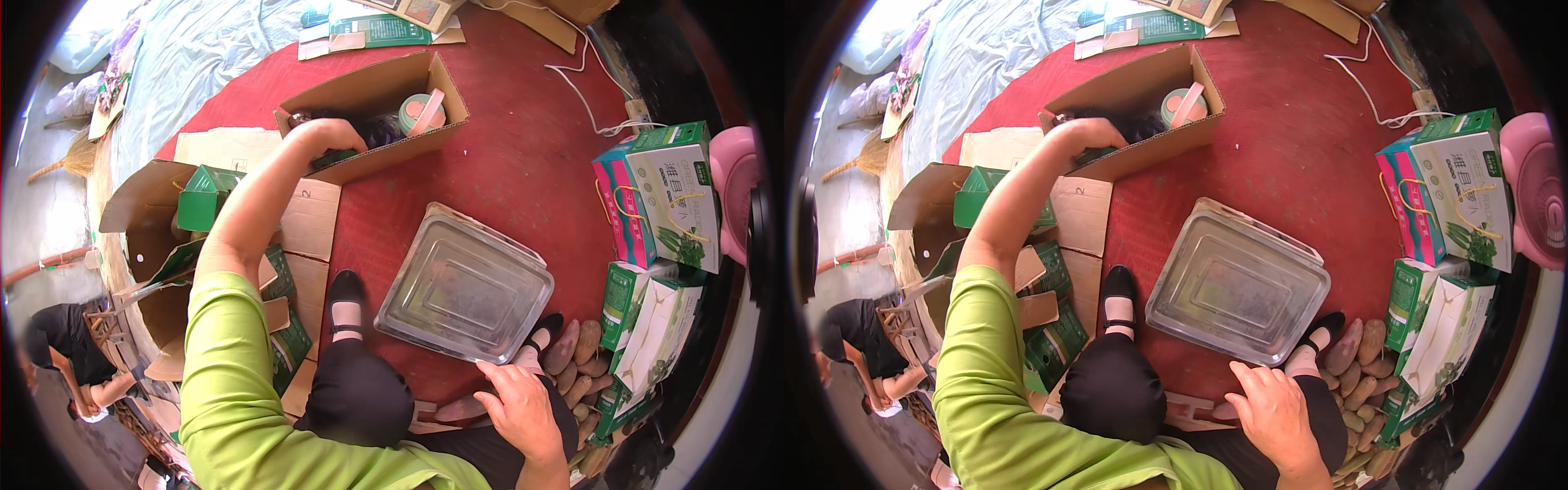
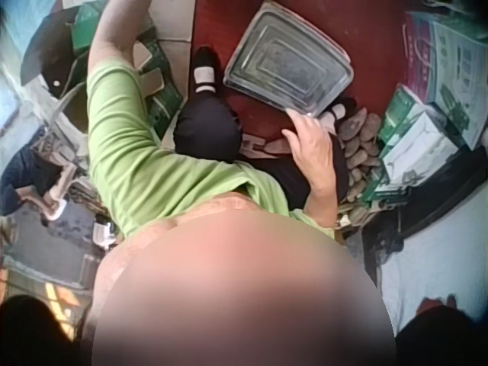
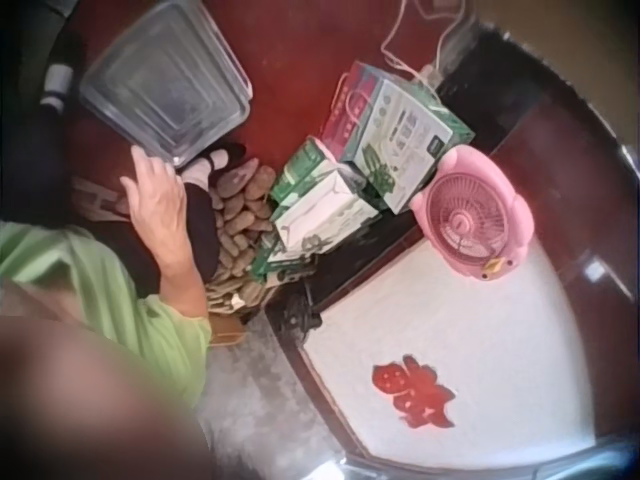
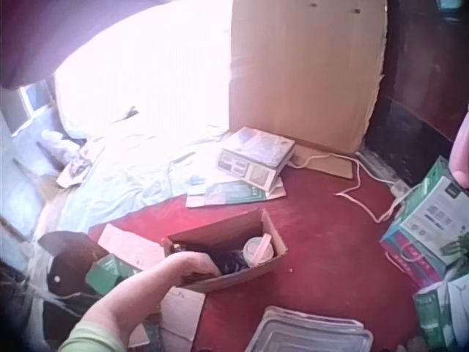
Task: Sorting green radishes from a pile on the floor, weighing them on a digital scale, and packing them into branded cardboard boxes.
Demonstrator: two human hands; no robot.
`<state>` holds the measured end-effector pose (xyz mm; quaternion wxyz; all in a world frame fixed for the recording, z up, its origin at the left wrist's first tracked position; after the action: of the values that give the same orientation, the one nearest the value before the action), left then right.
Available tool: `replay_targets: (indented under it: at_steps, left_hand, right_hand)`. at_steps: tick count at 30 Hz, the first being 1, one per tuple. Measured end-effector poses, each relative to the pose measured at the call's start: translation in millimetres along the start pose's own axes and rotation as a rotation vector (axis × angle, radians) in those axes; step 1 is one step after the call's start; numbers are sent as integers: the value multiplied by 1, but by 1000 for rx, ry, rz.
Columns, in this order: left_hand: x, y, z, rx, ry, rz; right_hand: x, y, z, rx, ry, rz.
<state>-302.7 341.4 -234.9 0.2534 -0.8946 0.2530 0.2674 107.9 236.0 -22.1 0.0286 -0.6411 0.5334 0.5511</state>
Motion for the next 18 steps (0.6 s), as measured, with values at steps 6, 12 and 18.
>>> replay_targets:
  at_steps: [6,12,18]
  left_hand:
    - [-46,-11,-29,-84,111,-244]
    - [-66,-11,-34,-156,64,-168]
    - [-65,-7,-32,-217,82,-163]
  right_hand:
    - [2,1,0,2,11,-1]
    - [-1,8,1,10,-15,25]
    - [-1,8,0,19,-8,24]
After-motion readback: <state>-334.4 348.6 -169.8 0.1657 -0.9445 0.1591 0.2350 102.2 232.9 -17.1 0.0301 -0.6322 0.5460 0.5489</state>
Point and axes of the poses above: each hand's wrist, its own z-axis towards the middle knuckle, its own x-axis out of the palm, y = z × x, the point moved 6 cm from there along z, towards the middle knuckle, and after that the axes turned 10 degrees about -y, right-handed, at the moved point
